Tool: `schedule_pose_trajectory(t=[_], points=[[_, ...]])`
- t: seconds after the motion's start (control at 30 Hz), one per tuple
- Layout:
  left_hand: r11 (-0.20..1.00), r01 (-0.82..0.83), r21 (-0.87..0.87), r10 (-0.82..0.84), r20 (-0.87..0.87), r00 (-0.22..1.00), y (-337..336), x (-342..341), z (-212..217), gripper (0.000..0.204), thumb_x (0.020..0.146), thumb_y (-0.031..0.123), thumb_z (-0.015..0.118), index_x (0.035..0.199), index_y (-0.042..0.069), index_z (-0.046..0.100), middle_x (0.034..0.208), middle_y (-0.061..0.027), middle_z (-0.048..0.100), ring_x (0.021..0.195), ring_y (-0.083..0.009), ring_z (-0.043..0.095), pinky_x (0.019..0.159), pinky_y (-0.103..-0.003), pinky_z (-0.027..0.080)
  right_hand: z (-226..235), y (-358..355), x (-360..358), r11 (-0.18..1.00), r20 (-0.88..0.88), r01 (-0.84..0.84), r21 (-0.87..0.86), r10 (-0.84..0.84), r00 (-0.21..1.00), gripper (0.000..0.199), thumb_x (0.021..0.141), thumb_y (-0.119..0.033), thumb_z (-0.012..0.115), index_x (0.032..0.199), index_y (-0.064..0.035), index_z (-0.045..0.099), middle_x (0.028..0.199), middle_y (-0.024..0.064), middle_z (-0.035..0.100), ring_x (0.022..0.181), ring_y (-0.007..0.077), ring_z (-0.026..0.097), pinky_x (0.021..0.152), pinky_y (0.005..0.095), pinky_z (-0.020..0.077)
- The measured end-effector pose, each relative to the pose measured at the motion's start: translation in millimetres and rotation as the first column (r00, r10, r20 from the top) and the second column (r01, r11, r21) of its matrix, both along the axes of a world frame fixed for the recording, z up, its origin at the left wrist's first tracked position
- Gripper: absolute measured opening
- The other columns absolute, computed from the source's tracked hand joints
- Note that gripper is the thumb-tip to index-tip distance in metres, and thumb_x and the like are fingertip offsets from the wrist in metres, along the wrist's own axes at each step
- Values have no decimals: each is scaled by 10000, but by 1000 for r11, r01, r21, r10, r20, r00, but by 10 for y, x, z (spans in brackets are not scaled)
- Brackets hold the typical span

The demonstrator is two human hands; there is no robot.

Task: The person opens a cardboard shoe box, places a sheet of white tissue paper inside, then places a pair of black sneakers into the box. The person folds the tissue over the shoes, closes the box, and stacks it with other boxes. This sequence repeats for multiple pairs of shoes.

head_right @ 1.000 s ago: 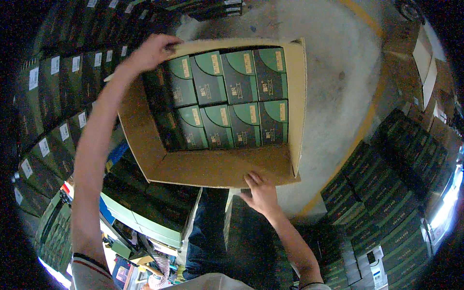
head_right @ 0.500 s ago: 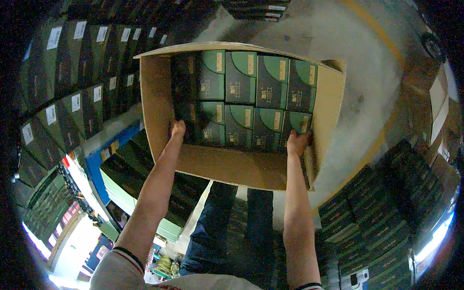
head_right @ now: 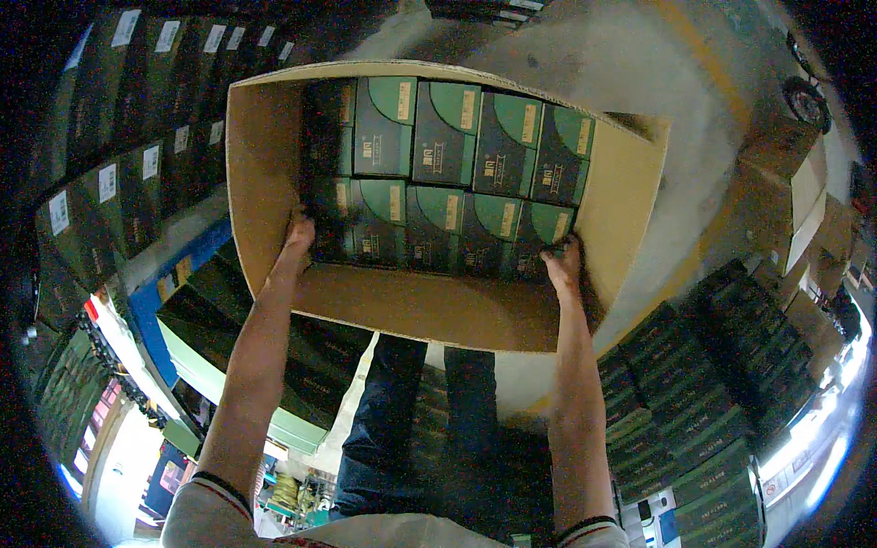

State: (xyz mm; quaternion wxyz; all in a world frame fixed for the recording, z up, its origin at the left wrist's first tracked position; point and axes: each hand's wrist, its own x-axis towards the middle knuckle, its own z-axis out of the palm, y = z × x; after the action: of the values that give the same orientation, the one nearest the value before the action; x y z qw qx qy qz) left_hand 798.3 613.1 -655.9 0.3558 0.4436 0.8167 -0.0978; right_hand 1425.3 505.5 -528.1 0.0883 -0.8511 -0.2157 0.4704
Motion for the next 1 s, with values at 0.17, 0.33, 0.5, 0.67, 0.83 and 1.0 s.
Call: schedule_pose_trajectory(t=[0.17, 0.33, 0.5, 0.67, 0.83, 1.0], points=[[968, 238, -78, -237, 23, 971, 216, 207, 446, 564, 980, 185, 548, 1515, 30, 460, 1575, -245, 455, 1432, -433, 451, 1177, -515, 381, 133, -138, 263, 997, -171, 58, 53, -48, 984, 809, 902, -74, 781, 1572, -10, 332, 1559, 166, 467, 1437, 304, 444, 1158, 403, 381], [990, -122, 77, 107, 172, 979, -234, -253, 790, 632, 957, 174, 519, 1567, 48, 409, 1590, -240, 442, 1420, -427, 463, 1148, -496, 402, 682, 33, 162, 993, -385, 114, -12, -110, 916, 969, 940, -158, 765, 1678, -117, 138, 1733, 133, 180, 1602, 265, 149, 1265, 391, 189], [956, -289, -40, 291, 200, 936, 420, 788, 1963, 665, 948, 202, 508, 1591, 79, 391, 1592, -234, 440, 1408, -418, 477, 1145, -461, 395, 1368, -89, 218, 1000, -309, 20, -6, -21, 951, 1054, 945, -257, 780, 1688, -97, 50, 1751, 150, 118, 1590, 314, 173, 1256, 406, 222], [970, -227, 89, 208, 183, 961, 519, 922, 2975, 677, 925, 239, 530, 1575, 81, 423, 1543, -227, 496, 1400, -372, 494, 1147, -416, 387, 1686, -216, 267, 987, -493, 156, 34, -119, 862, 1013, 971, -231, 754, 1679, -55, 52, 1750, 146, 91, 1591, 285, 139, 1268, 412, 219], [928, -341, 152, 296, 257, 920, 373, 741, 3602, 613, 918, 251, 566, 1486, 28, 501, 1482, -155, 565, 1352, -303, 524, 1120, -392, 394, 2399, -246, 367, 983, -549, 185, -15, -163, 820, 1009, 966, -134, 751, 1684, -80, 43, 1753, 162, -1, 1614, 318, -31, 1284, 460, 161], [853, -470, 227, 353, 413, 840, 270, 833, 4117, 535, 925, 266, 593, 1406, 34, 574, 1303, -114, 636, 1198, -244, 577, 1073, -343, 407, 2817, -466, 439, 986, -531, 144, 86, -77, 844, 975, 944, -73, 756, 1673, -52, 108, 1742, 192, 55, 1606, 393, 30, 1245, 501, 244]])
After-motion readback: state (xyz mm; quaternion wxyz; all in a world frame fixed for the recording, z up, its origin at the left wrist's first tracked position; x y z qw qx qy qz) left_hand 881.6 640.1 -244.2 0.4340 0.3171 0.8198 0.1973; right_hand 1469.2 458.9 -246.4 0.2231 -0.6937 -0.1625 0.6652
